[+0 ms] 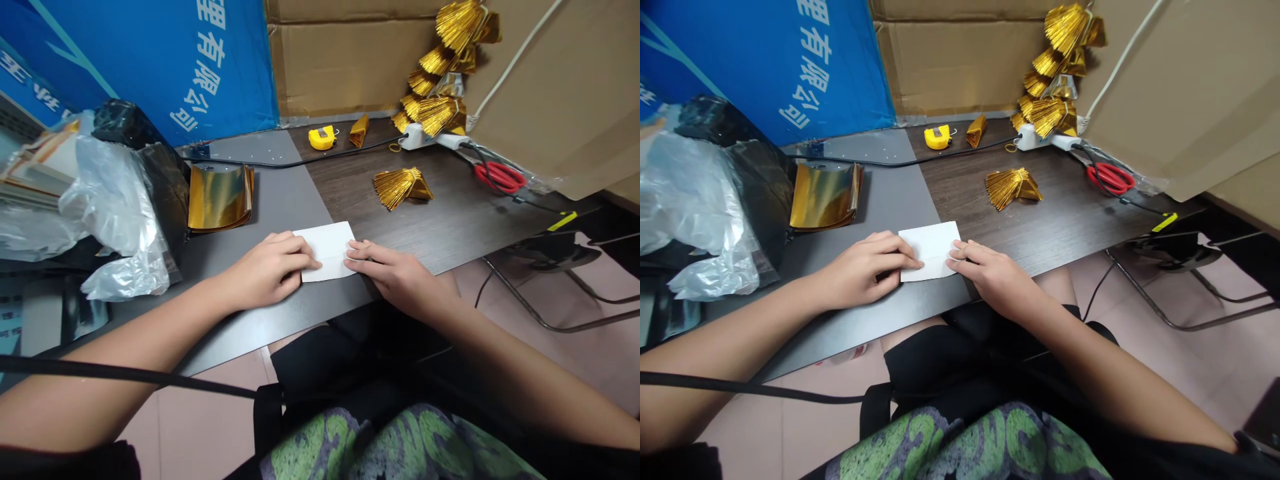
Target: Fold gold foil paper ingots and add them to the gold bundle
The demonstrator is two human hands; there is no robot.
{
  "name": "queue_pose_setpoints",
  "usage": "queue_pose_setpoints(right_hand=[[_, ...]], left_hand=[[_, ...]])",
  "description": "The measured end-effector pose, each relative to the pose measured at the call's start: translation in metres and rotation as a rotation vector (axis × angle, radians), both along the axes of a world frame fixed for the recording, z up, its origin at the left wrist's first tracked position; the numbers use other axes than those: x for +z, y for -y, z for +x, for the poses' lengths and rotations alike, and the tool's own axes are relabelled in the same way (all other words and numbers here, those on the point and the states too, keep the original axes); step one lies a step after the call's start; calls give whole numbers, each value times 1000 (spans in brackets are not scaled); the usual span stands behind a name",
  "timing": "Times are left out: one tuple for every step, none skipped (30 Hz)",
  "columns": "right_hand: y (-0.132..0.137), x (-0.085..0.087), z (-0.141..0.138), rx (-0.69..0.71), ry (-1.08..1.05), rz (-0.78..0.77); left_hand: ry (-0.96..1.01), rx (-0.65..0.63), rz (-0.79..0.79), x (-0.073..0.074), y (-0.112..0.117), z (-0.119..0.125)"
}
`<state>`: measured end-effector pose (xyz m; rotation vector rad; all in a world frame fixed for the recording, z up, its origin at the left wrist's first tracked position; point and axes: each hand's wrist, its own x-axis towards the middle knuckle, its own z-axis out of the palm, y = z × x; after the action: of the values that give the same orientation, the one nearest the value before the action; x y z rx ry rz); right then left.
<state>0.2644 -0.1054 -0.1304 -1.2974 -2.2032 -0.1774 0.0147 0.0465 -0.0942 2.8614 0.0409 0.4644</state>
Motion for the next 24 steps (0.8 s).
queue_pose_setpoints(right_hand=[[0, 0, 0, 2, 7, -10], [1, 1, 1, 1, 12, -20], [2, 1, 1, -4, 14, -29], [3, 2, 1, -7, 18, -34], [4, 3, 1, -8, 22, -41], [6, 5, -1, -6, 30, -52], [7, 7, -3, -3, 42, -67], [8, 9, -8, -3, 57, -80], [9, 12, -13, -17, 70, -83], [9, 15, -21, -51, 85, -76], [9, 18, -29, -109, 90, -48], [8, 19, -39, -197, 91, -11], [7, 20, -49, -268, 105, 15], [6, 20, -59, -310, 113, 34], [5, 18, -67, -327, 129, 37], [5, 16, -74, -329, 149, 35], [5, 12, -79, -327, 161, 35], [6, 8, -83, -328, 168, 28], [6, 4, -84, -328, 167, 23], [7, 0, -84, -330, 160, 18], [8, -3, -83, -329, 150, 9], [9, -6, -80, -321, 141, 0], [9, -7, -77, -308, 133, -12], [9, -7, -74, -285, 128, -30]], left_hand=[[-6, -19, -16, 1, -1, 0], [-13, -36, -33, 2, -3, -1], [-18, -50, -49, 3, -3, -1], [-21, -59, -63, 4, -4, -1], [-21, -63, -70, 4, -4, -1], [-20, -63, -68, 5, -4, -1], [-17, -61, -61, 5, -4, -1], [-16, -58, -52, 5, -4, -1], [-17, -55, -45, 4, -4, -1], [-22, -53, -41, 4, -3, -1], [-26, -51, -39, 3, -3, -1], [-31, -50, -41, 3, -3, -1], [-34, -48, -41, 2, -3, -1], [-35, -43, -38, 2, -3, -1], [-32, -37, -34, 1, -3, -1], [-24, -33, -27, 0, -2, -1], [-8, -29, -19, -1, -2, -1], [11, -28, -12, -1, -1, -1], [32, -28, -9, -2, -1, -1], [50, -26, -6, -3, 0, -1], [68, -20, -4, -4, 0, 0], [83, -7, -1, -5, -1, 0], [94, 7, -2, -6, -1, 0], [100, 19, -3, -7, -2, 0]])
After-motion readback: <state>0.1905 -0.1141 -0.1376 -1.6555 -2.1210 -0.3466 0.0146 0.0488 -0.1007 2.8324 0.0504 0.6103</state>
